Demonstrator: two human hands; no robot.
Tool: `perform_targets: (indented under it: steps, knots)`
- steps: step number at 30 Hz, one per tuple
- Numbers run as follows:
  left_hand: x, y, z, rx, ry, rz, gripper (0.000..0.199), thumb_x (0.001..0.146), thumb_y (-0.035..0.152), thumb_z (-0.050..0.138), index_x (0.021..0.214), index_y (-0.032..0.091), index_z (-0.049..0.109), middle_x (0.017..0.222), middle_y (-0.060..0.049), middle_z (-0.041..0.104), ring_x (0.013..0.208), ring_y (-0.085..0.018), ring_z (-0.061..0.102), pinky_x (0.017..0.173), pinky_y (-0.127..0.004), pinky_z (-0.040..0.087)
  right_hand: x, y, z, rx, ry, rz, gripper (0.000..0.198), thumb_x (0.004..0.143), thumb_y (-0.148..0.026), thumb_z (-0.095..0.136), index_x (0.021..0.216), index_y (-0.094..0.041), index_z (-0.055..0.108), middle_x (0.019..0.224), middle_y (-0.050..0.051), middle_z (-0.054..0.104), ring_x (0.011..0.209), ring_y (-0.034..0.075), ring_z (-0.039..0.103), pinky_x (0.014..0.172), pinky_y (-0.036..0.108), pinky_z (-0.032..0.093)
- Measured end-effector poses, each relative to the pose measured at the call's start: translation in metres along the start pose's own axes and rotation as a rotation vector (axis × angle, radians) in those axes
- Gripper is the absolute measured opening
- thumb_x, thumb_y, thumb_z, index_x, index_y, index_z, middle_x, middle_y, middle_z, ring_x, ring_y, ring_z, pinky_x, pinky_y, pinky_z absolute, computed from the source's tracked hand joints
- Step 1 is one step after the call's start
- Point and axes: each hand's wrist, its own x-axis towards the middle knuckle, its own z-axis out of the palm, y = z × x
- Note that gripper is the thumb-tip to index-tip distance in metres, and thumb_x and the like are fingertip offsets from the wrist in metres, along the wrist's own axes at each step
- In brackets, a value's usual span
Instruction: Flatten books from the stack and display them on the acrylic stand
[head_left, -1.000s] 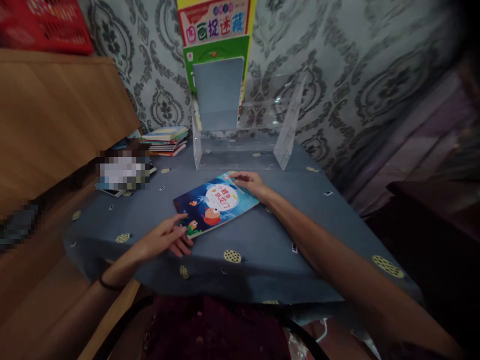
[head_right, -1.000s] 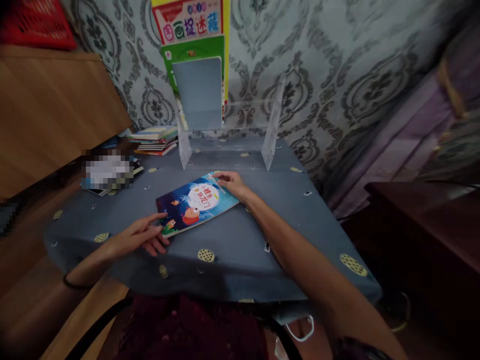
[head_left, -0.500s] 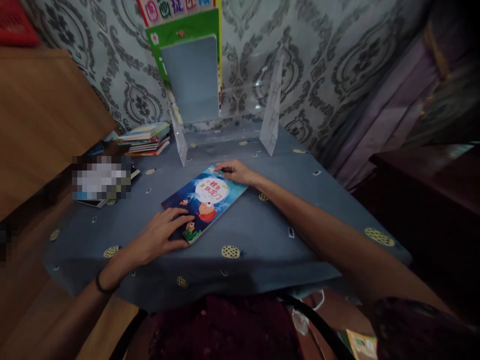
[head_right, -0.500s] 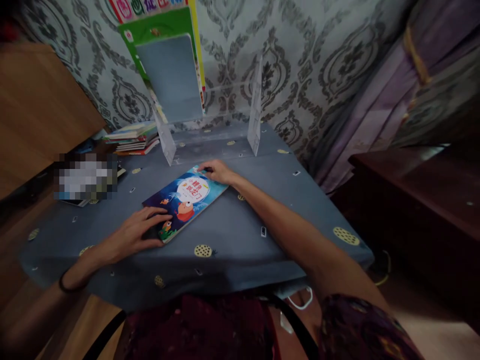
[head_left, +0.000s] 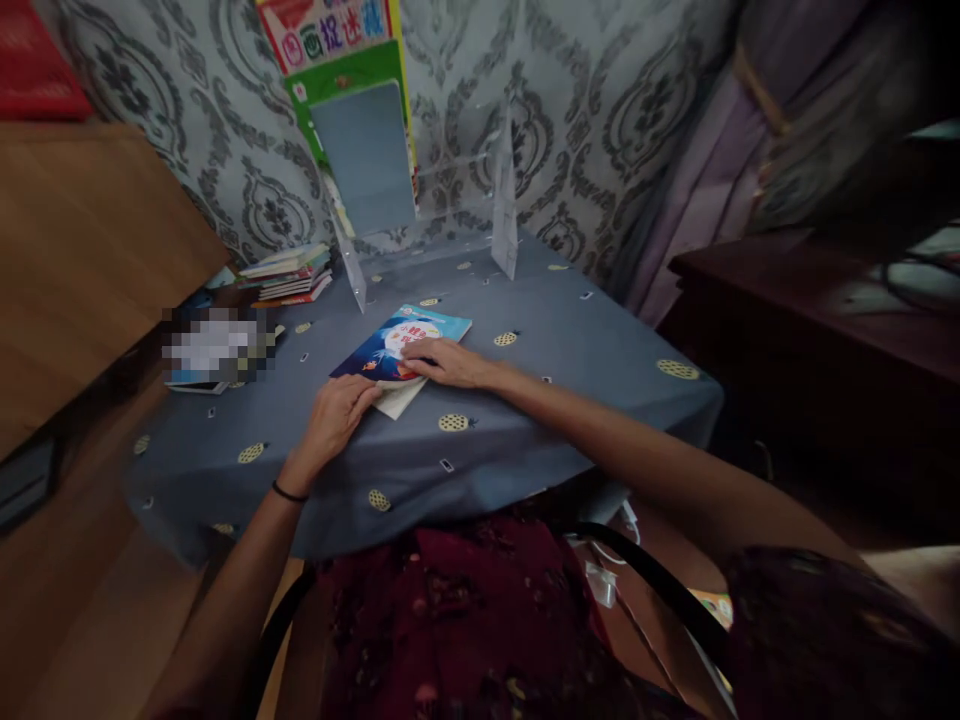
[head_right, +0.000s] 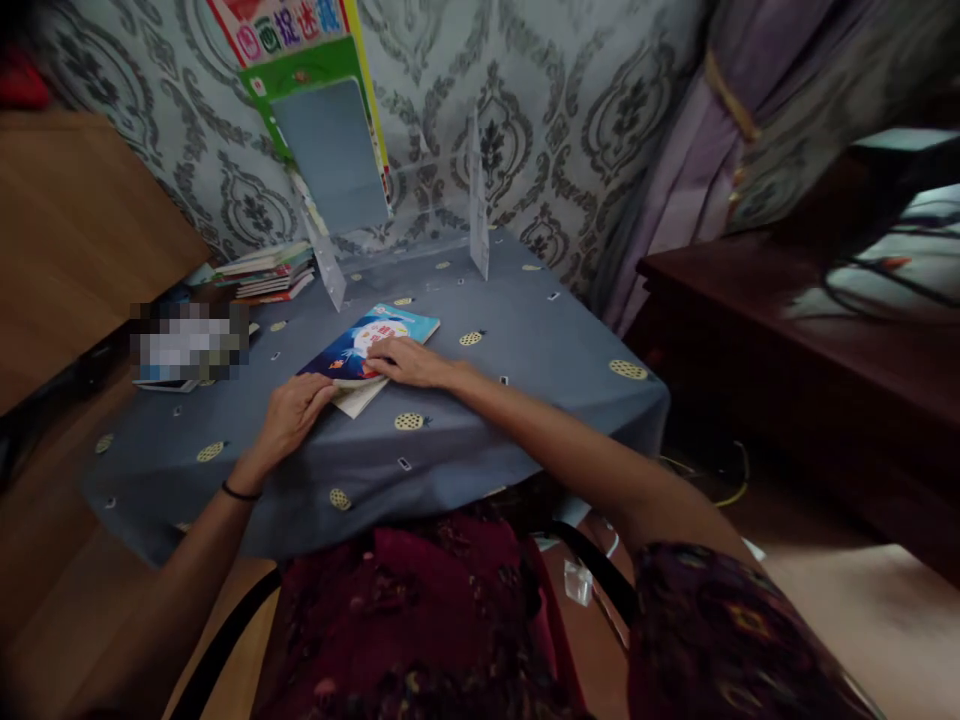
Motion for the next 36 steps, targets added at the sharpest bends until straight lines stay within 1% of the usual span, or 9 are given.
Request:
perform_targets:
  steps: [2,5,9,15,19,22,25,30,36]
  knots:
    - [-0.004,0.005,0.002,-0.042,0.037,-0.030,0.032,0.099,0.040,0.047,0.093,0.021,0.073,0.092,-0.008,0.072,0.091,-0.023,0.062,0.092,-0.033,0.043,-0.005,-0.011,0.003,0.038,-0.017,0.001,0.029,0.100,-0.040,0.054,0.103,-0.023,0.077,0.109,0.005,0.077,0.108,0.025,0.066,0.102,0.041,0.048]
    - [-0.010,0.011,0.004,-0.127,0.087,-0.055,0.023,0.095,0.036,0.054,0.091,0.022,0.073,0.096,-0.008,0.072,0.097,-0.024,0.061,0.093,-0.033,0.043,-0.014,-0.024,0.004,0.099,-0.032,0.002,0.034,0.100,-0.045,0.052,0.103,-0.023,0.079,0.110,0.003,0.078,0.107,0.025,0.068,0.100,0.040,0.050]
    - [-0.013,0.012,0.007,-0.202,0.129,-0.044,0.018,0.090,0.030,0.059,0.085,0.020,0.073,0.095,-0.007,0.073,0.099,-0.024,0.064,0.095,-0.033,0.044,-0.025,-0.038,0.011,0.163,-0.001,0.025,0.035,0.091,-0.050,0.064,0.107,-0.022,0.079,0.116,0.004,0.077,0.111,0.026,0.068,0.103,0.040,0.049]
    - [-0.010,0.009,0.005,-0.328,0.150,-0.005,0.015,0.080,0.029,0.065,0.070,0.020,0.071,0.076,-0.003,0.071,0.089,-0.022,0.066,0.092,-0.032,0.047,-0.030,-0.052,0.024,0.167,0.090,0.065,0.031,0.082,-0.047,0.074,0.097,-0.021,0.081,0.103,0.004,0.079,0.103,0.027,0.070,0.101,0.041,0.049]
    - [-0.006,0.003,0.006,-0.384,0.153,0.032,0.016,0.077,0.030,0.066,0.066,0.020,0.072,0.073,-0.003,0.071,0.085,-0.021,0.067,0.090,-0.032,0.049,-0.028,-0.049,0.025,0.156,0.110,0.071,0.034,0.079,-0.048,0.074,0.093,-0.018,0.082,0.098,0.006,0.080,0.096,0.027,0.071,0.095,0.041,0.051]
    - [-0.005,-0.004,0.010,-0.408,0.155,0.049,0.017,0.077,0.030,0.066,0.067,0.019,0.074,0.075,-0.004,0.072,0.087,-0.022,0.068,0.094,-0.034,0.048,-0.026,-0.043,0.025,0.173,0.109,0.081,0.040,0.077,-0.053,0.075,0.094,-0.017,0.081,0.095,0.008,0.080,0.092,0.028,0.071,0.093,0.041,0.053]
    - [-0.004,-0.012,0.014,-0.419,0.145,0.058,0.019,0.079,0.033,0.066,0.070,0.019,0.076,0.077,-0.003,0.073,0.089,-0.022,0.069,0.097,-0.036,0.048,-0.025,-0.037,0.028,0.200,0.110,0.093,0.040,0.075,-0.055,0.076,0.091,-0.019,0.081,0.093,0.007,0.080,0.093,0.027,0.072,0.095,0.042,0.052]
    - [-0.001,-0.024,0.019,-0.410,0.123,0.094,0.025,0.083,0.040,0.065,0.075,0.020,0.078,0.077,-0.002,0.074,0.083,-0.021,0.068,0.103,-0.040,0.047,-0.023,-0.031,0.030,0.235,0.117,0.099,0.036,0.074,-0.054,0.080,0.089,-0.022,0.082,0.095,0.004,0.080,0.098,0.027,0.072,0.099,0.041,0.050]
    - [-0.004,-0.026,0.022,-0.386,0.112,0.166,0.027,0.087,0.041,0.062,0.087,0.021,0.081,0.093,-0.005,0.078,0.098,-0.023,0.069,0.114,-0.042,0.041,-0.027,-0.031,0.030,0.235,0.115,0.072,0.032,0.078,-0.050,0.077,0.094,-0.023,0.083,0.098,0.004,0.080,0.095,0.025,0.073,0.097,0.040,0.052]
